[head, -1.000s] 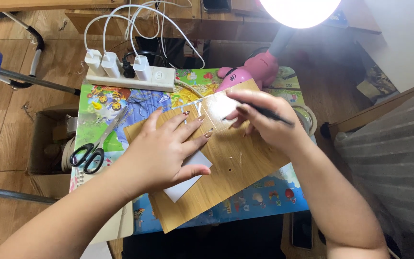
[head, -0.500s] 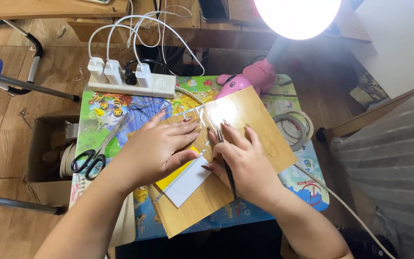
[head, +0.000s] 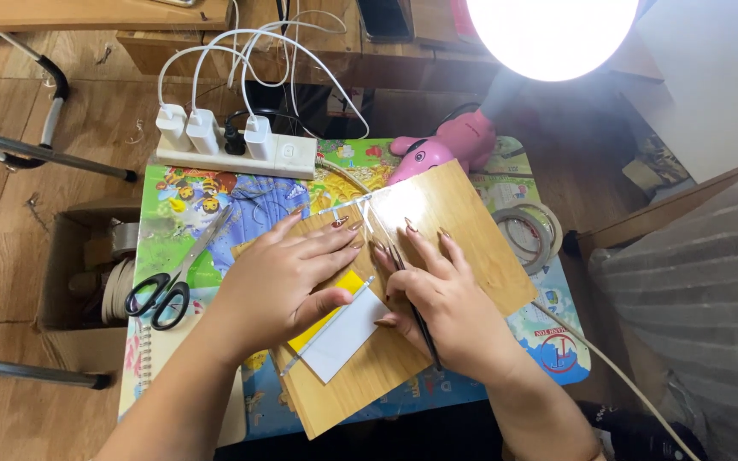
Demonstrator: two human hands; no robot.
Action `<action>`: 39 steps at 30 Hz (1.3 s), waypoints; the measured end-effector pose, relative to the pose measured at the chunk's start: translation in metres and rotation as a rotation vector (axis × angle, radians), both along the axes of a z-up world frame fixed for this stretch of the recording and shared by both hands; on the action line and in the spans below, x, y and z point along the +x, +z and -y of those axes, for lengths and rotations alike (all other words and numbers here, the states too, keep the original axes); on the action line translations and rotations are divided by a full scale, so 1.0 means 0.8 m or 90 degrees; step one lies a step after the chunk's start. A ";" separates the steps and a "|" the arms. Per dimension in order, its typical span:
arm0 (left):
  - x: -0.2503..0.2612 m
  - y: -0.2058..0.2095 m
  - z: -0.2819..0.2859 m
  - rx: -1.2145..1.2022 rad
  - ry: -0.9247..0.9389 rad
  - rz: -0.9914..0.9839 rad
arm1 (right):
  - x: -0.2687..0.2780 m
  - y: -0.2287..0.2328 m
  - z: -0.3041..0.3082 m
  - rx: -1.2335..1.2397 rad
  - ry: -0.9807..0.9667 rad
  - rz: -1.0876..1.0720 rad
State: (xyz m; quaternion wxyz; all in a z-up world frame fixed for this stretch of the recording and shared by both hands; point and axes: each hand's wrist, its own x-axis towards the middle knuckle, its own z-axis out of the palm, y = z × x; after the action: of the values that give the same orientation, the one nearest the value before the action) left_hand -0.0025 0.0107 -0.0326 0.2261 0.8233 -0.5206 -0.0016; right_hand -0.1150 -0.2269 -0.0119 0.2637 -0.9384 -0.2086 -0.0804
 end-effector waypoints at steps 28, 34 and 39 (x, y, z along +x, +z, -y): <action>-0.017 0.022 -0.005 -0.165 0.143 -0.049 | -0.001 -0.040 0.044 0.602 -0.194 -0.090; -0.017 0.020 -0.003 -0.181 0.192 -0.036 | 0.050 0.047 0.028 0.515 -0.319 -0.236; -0.019 0.016 -0.002 -0.158 0.236 -0.056 | 0.104 0.018 0.014 0.715 -0.304 -0.170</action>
State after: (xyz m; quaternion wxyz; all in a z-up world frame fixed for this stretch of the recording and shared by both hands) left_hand -0.0174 0.0119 -0.0197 0.3445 0.8698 -0.3466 0.0684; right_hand -0.0314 -0.2379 0.0023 0.7153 -0.6792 0.1158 -0.1165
